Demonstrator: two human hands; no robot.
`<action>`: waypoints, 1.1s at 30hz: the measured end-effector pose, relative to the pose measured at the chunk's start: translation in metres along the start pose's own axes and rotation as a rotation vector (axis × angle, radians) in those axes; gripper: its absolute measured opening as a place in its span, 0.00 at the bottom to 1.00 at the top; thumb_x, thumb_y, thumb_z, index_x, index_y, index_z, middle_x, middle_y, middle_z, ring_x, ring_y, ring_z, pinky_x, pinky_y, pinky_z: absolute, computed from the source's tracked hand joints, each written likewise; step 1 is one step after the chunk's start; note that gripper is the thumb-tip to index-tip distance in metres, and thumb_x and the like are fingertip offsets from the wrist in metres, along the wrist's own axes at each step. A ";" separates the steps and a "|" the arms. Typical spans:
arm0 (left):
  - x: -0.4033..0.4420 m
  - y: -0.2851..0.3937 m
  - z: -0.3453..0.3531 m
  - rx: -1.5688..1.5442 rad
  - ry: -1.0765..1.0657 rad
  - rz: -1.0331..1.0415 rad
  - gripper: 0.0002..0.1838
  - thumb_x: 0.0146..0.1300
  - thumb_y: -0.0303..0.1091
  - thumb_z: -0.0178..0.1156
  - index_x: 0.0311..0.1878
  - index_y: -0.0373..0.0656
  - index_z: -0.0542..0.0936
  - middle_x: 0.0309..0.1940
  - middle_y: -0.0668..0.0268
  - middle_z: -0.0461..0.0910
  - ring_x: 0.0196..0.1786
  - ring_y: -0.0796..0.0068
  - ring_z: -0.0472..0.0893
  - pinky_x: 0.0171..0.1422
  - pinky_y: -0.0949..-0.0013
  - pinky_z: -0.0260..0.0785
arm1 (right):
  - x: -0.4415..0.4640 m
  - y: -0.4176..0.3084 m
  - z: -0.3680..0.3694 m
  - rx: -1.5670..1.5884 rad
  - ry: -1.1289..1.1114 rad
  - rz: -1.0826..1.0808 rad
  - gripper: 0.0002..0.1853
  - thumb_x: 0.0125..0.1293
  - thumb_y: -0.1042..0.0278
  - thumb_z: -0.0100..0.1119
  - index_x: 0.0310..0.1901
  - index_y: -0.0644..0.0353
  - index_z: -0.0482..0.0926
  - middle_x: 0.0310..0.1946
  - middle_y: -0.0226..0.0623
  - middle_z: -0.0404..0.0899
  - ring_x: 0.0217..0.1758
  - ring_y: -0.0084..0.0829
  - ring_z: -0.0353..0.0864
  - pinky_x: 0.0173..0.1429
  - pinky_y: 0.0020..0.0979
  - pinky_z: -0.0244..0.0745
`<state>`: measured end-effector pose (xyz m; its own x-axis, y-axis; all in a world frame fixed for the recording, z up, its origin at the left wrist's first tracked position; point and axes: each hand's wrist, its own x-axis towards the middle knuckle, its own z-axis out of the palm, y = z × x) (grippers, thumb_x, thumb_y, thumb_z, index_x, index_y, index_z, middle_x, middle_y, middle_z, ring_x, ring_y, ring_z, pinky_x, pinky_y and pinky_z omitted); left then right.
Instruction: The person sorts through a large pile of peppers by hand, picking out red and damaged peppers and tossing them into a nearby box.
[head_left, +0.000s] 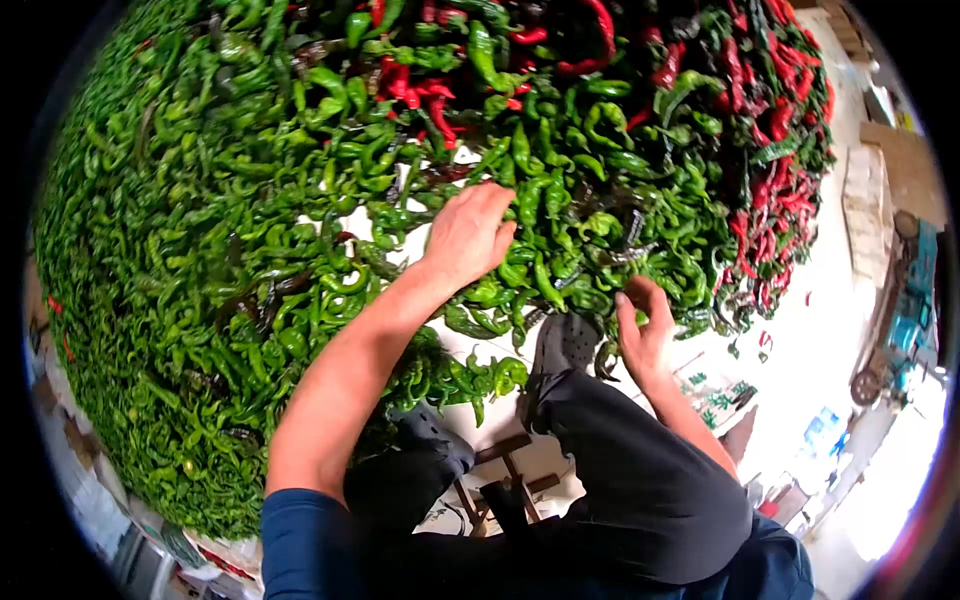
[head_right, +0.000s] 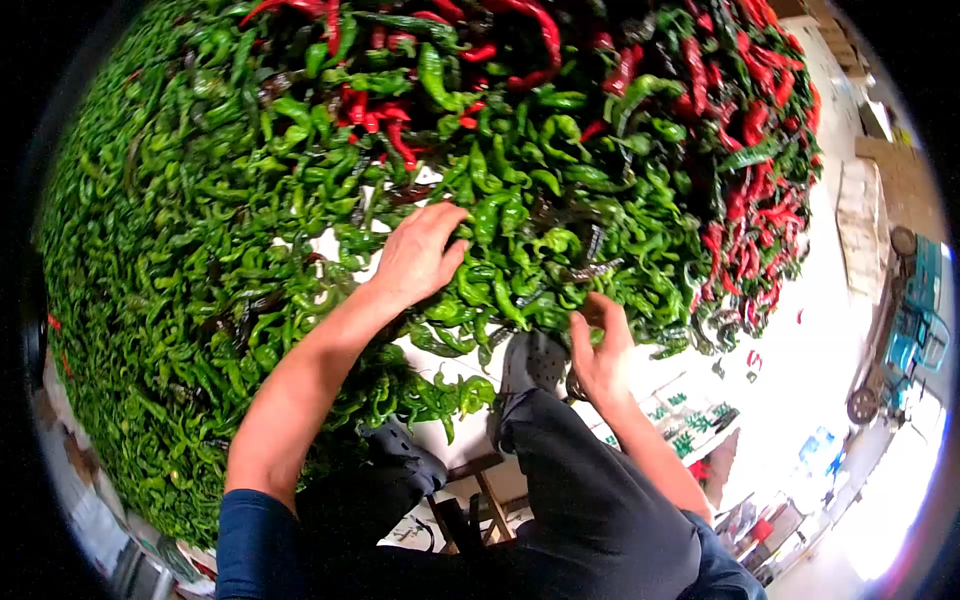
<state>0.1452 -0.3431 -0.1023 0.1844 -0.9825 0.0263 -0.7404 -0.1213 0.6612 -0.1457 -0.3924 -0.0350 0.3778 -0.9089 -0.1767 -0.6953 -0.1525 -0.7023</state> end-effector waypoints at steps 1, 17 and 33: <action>0.004 0.003 0.012 -0.038 0.062 0.008 0.20 0.63 0.37 0.64 0.55 0.37 0.79 0.57 0.51 0.79 0.61 0.50 0.77 0.67 0.54 0.69 | -0.013 0.013 -0.008 0.003 0.045 0.057 0.18 0.69 0.70 0.62 0.56 0.68 0.74 0.43 0.42 0.83 0.47 0.31 0.83 0.54 0.32 0.78; 0.060 0.061 0.051 -0.297 0.060 -0.143 0.21 0.66 0.45 0.61 0.53 0.38 0.82 0.54 0.53 0.79 0.63 0.47 0.74 0.66 0.53 0.67 | 0.097 -0.012 0.017 -0.307 0.178 0.149 0.46 0.63 0.41 0.63 0.73 0.63 0.57 0.58 0.59 0.75 0.55 0.59 0.80 0.58 0.48 0.76; 0.007 0.010 0.001 -1.104 -0.478 -0.605 0.18 0.64 0.36 0.58 0.51 0.33 0.83 0.59 0.54 0.81 0.65 0.62 0.76 0.73 0.62 0.61 | 0.059 0.020 0.004 0.732 -0.283 0.435 0.18 0.61 0.78 0.64 0.53 0.61 0.78 0.33 0.26 0.83 0.27 0.14 0.75 0.27 0.21 0.69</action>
<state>0.1382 -0.3512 -0.0961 -0.1143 -0.7956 -0.5949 0.3218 -0.5962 0.7355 -0.1348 -0.4474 -0.0621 0.3758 -0.6836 -0.6257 -0.2849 0.5572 -0.7800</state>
